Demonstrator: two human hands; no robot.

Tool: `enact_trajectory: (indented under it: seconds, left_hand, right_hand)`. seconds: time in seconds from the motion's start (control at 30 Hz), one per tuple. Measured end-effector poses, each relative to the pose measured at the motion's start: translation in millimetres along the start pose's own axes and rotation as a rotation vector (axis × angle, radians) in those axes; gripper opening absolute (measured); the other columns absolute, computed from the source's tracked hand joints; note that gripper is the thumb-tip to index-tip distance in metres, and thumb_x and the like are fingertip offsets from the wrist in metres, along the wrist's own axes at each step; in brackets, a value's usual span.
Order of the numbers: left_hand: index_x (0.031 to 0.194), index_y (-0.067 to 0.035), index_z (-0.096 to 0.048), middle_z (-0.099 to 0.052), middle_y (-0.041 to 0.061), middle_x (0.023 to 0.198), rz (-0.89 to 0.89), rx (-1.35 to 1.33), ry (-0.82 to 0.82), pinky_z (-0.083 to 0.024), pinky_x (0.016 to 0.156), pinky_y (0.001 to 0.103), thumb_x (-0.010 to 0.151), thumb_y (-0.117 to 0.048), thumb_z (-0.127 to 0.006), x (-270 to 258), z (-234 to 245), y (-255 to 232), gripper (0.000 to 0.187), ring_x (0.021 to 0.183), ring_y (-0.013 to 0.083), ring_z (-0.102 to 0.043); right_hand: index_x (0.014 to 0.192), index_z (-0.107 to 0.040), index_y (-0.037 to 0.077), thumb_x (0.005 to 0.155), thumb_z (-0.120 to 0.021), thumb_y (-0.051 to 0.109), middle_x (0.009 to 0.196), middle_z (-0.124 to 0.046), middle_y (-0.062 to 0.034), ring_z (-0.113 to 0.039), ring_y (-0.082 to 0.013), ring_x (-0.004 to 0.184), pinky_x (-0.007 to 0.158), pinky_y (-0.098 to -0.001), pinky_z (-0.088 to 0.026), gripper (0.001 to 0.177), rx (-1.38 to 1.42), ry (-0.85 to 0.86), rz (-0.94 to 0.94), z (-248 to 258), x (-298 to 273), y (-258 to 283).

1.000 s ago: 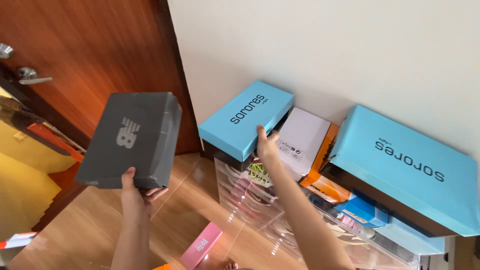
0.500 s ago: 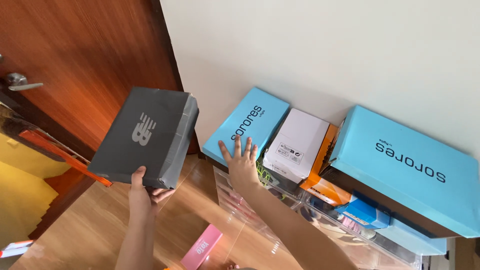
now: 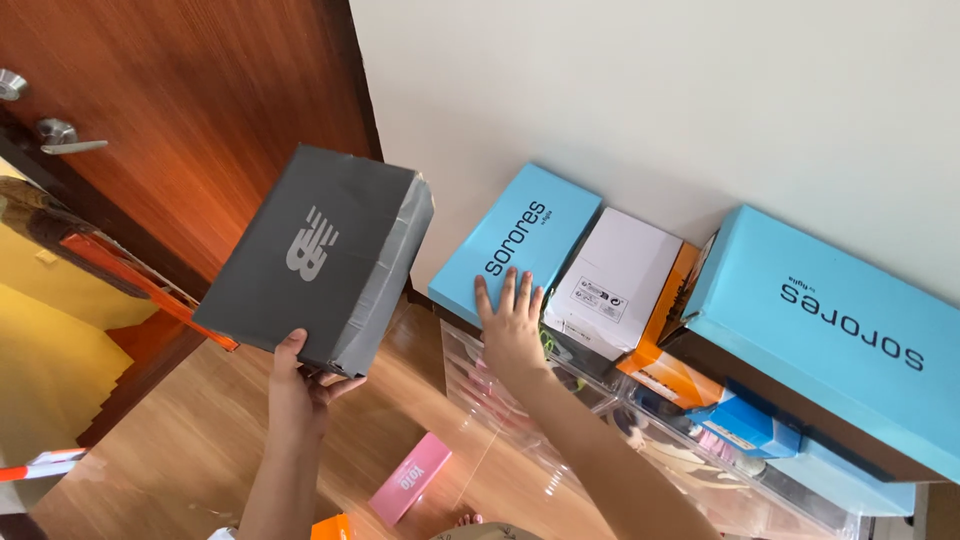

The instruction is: Organizes shoeboxes on top of a storage unit and then picks up various cleaning items and accessories from the floor.

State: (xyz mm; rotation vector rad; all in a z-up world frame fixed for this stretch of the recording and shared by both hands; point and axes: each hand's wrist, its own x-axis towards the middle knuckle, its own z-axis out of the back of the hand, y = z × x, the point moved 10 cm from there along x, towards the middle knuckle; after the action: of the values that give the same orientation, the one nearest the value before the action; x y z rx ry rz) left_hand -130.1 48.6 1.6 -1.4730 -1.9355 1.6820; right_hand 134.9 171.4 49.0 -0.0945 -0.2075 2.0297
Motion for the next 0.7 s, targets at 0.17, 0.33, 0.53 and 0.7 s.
enact_trajectory:
  seconds: [0.17, 0.33, 0.53, 0.7]
  left_hand:
    - [0.139, 0.002, -0.045, -0.061, 0.015, 0.117, -0.022, -0.038, 0.1, -0.064, 0.078, 0.05, 0.09, -0.048, -0.055, -25, -24, -17, 0.071, 0.1, 0.0229, -0.069]
    - [0.139, 0.0, -0.046, -0.064, 0.012, 0.125, -0.019, -0.109, 0.324, -0.062, 0.082, 0.05, 0.089, -0.047, -0.055, -49, -86, -4, 0.069, 0.104, 0.0233, -0.07]
    - [0.144, 0.001, -0.037, -0.057, 0.024, 0.135, -0.156, 0.161, 0.617, -0.055, 0.091, 0.048, 0.088, -0.049, -0.067, -101, -169, 22, 0.081, 0.117, 0.0302, -0.062]
    - [0.165, -0.007, -0.009, -0.029, 0.021, 0.165, -0.091, 0.181, 0.528, -0.035, 0.117, 0.052, 0.083, -0.065, -0.066, -67, -175, 76, 0.115, 0.15, 0.0337, -0.038]
  right_hand:
    - [0.155, -0.029, 0.01, 0.078, -0.082, 0.037, 0.16, -0.027, -0.0307, -0.024, -0.0508, 0.149, 0.118, -0.061, -0.024, 0.098, 0.701, -0.026, -0.012, 22, -19, -41]
    - [0.162, -0.019, 0.014, 0.076, -0.082, 0.052, 0.161, -0.042, -0.0227, -0.041, -0.0401, 0.149, 0.115, -0.0546, -0.037, 0.114, 1.807, -0.013, -0.089, 61, -57, -62]
    - [0.161, -0.015, 0.025, 0.074, -0.085, 0.036, 0.14, -0.049, -0.0171, -0.051, -0.0344, 0.125, 0.099, -0.0509, -0.047, 0.112, 2.211, -0.22, -0.344, 88, -91, -101]
    - [0.146, -0.04, 0.007, 0.076, -0.074, 0.008, 0.126, -0.057, -0.0138, -0.058, -0.0321, 0.116, 0.099, -0.0473, -0.05, 0.078, 1.931, -0.745, -0.694, 118, -171, -194]
